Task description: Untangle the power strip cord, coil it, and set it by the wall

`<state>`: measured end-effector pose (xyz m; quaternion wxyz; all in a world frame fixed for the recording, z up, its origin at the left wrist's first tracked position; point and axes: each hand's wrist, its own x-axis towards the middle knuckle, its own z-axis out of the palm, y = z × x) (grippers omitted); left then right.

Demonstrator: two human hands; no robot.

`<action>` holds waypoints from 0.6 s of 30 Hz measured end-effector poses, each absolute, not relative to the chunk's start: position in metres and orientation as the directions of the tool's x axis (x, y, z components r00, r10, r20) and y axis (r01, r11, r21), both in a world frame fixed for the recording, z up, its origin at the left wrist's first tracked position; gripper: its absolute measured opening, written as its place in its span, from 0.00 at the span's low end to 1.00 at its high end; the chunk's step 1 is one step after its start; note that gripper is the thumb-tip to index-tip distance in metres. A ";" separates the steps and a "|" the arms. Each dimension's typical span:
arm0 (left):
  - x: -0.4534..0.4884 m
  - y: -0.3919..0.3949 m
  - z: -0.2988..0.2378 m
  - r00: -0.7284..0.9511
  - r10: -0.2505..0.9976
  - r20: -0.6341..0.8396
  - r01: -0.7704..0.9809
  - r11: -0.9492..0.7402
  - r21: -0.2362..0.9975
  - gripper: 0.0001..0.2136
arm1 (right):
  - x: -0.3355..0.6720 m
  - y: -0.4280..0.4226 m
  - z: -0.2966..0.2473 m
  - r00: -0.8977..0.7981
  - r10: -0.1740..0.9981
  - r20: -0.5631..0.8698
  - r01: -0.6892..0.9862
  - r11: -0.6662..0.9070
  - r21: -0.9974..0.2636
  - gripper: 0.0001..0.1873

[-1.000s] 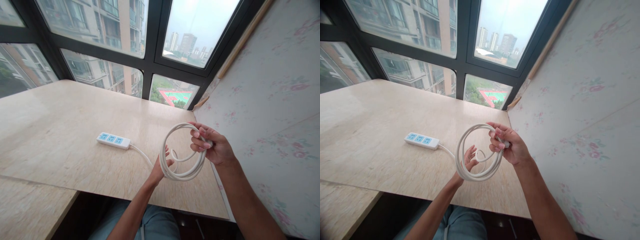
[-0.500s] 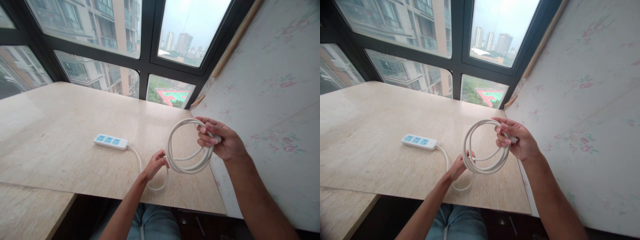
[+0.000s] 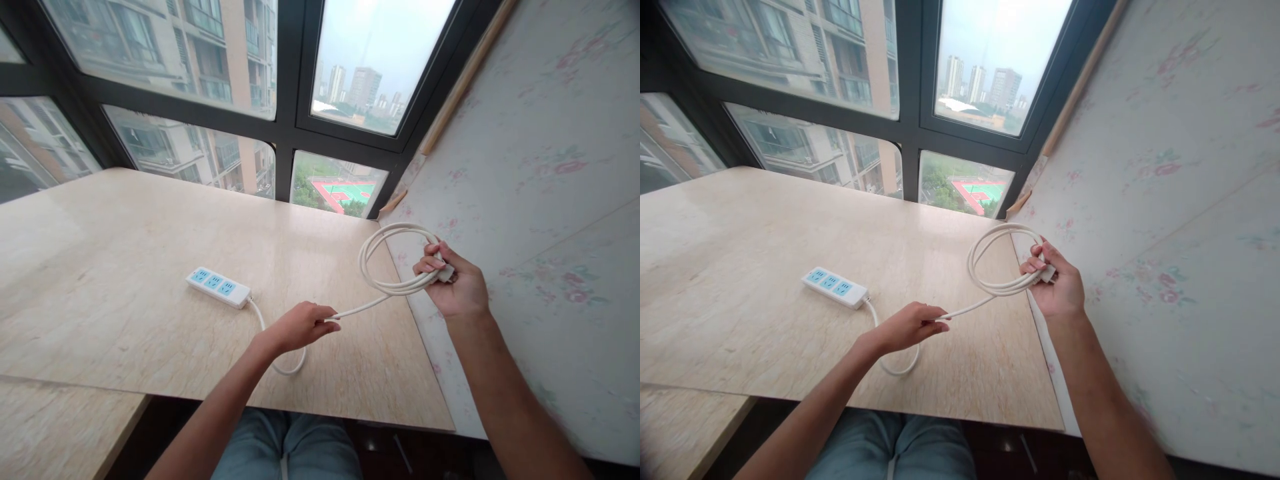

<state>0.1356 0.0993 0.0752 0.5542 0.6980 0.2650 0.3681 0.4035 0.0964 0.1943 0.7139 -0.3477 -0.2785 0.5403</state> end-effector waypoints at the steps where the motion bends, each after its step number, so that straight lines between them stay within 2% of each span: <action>1: 0.136 0.097 0.073 0.549 0.802 0.234 -0.050 -0.248 0.967 0.04 | 0.405 0.095 0.190 0.291 0.956 0.025 -0.586 0.198 -0.785 0.08; 4: 0.133 0.085 0.060 0.411 0.884 0.221 -0.100 -0.197 0.975 0.17 | 0.408 0.090 0.176 0.377 0.926 0.025 -0.606 0.267 -0.750 0.08; 7: 0.128 0.065 0.048 0.237 0.961 0.142 -0.138 -0.111 0.984 0.20 | 0.405 0.083 0.164 0.437 0.899 0.020 -0.633 0.324 -0.703 0.07; 10: 0.127 0.041 0.039 0.034 0.999 0.013 -0.155 -0.008 0.988 0.22 | 0.397 0.072 0.159 0.444 0.896 0.013 -0.668 0.341 -0.661 0.08; 13: 0.132 0.018 0.035 -0.193 0.959 -0.206 -0.304 0.142 0.942 0.22 | 0.386 0.056 0.159 0.414 0.909 0.040 -0.666 0.333 -0.668 0.06; 15: 0.136 0.007 0.036 -0.204 0.906 -0.371 -0.476 0.240 0.846 0.19 | 0.377 0.046 0.161 0.392 0.918 0.062 -0.654 0.325 -0.683 0.05; 18: 0.144 -0.002 0.043 0.031 0.873 -0.487 -0.698 0.368 0.614 0.16 | 0.363 0.035 0.161 0.355 0.931 0.088 -0.630 0.308 -0.713 0.05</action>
